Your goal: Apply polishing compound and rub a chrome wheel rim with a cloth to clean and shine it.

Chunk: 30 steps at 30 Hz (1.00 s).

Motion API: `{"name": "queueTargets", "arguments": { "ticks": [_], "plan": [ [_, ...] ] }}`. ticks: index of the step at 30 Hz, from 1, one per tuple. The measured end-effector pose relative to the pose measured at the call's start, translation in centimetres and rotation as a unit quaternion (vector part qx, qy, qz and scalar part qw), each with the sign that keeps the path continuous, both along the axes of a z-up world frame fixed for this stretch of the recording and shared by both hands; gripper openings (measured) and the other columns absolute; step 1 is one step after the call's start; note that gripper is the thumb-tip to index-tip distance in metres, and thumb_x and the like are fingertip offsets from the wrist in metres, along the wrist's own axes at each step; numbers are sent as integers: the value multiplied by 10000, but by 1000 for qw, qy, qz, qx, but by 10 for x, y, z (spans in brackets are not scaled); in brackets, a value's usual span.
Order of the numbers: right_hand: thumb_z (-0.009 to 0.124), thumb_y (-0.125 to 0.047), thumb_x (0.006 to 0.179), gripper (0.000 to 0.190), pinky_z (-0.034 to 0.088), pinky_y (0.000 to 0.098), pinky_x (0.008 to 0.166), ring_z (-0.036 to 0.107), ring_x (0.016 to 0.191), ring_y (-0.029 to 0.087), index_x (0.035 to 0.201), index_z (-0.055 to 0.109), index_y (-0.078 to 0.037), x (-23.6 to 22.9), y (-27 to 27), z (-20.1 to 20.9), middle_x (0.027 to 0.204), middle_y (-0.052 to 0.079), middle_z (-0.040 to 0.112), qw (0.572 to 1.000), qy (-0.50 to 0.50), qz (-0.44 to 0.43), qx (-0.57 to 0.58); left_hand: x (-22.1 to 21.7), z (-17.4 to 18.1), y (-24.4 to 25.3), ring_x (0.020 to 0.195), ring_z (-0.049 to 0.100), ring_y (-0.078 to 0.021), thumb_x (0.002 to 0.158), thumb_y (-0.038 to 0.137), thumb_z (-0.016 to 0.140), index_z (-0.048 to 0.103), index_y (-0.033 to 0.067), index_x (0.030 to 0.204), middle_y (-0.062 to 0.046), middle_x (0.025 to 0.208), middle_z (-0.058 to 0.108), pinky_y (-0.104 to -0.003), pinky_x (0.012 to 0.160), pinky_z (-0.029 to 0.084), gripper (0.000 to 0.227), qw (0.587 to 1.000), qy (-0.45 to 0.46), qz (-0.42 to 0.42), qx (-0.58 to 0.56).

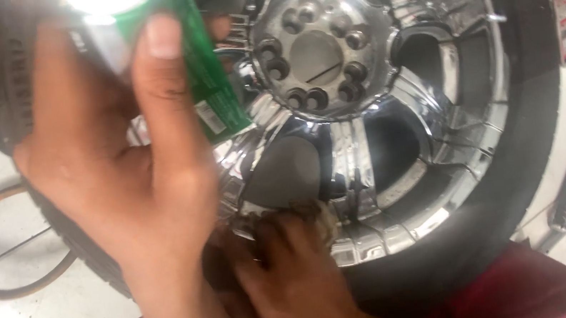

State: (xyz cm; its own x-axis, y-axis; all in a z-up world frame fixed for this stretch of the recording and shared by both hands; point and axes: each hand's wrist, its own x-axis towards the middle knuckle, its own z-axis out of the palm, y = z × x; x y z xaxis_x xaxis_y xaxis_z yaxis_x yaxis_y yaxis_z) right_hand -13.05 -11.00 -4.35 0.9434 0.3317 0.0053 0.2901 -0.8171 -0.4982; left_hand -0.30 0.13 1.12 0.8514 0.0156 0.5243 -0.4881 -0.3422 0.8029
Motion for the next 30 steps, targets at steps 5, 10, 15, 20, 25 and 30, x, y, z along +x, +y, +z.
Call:
{"name": "queueTargets", "arguments": {
  "ticks": [5,10,15,20,25,30],
  "plan": [
    [651,-350,927,657,287,665,1134,455,1350,459,1449,502,19,0,8,-4,1413,285,573,997,-14,-23,74,7,13,-9,831,789,-125,1220,192,539,597,-32,1191,-77,1004,799,-210,648,533,233,998,7,37,59],
    [679,-356,895,716,160,706,1190,408,1383,500,1447,466,47,2,-9,0,1392,304,533,996,39,-6,83,4,0,-4,944,785,-115,1194,200,480,563,-36,1256,-75,1067,780,-200,734,567,258,998,-18,12,61],
    [716,-418,859,788,144,700,1164,393,1391,500,1431,440,48,12,-11,10,1418,293,508,997,3,-9,76,2,2,-4,922,803,-113,1171,192,509,590,-39,1243,-63,988,790,-207,701,589,255,995,-10,42,87],
    [733,-320,869,738,122,724,1231,456,1348,407,1453,441,25,5,-20,6,1362,229,562,990,55,-10,133,-1,-2,-2,1047,820,-85,1206,216,448,557,-3,1355,-45,1132,790,-162,825,616,286,999,-26,-14,25],
    [741,-310,862,794,96,705,1216,445,1378,401,1492,406,38,6,-25,8,1372,219,570,996,15,13,84,0,1,-2,982,822,-78,1194,191,479,573,-2,1256,-50,1076,796,-164,760,593,224,999,-19,7,36],
    [676,-255,912,739,116,659,1298,443,1442,405,1537,404,32,3,-30,8,1437,218,556,987,44,27,149,0,7,-7,919,811,-59,1207,189,497,579,-3,1239,-42,1082,803,-153,730,575,211,1000,-17,-3,26]
  ]
}}
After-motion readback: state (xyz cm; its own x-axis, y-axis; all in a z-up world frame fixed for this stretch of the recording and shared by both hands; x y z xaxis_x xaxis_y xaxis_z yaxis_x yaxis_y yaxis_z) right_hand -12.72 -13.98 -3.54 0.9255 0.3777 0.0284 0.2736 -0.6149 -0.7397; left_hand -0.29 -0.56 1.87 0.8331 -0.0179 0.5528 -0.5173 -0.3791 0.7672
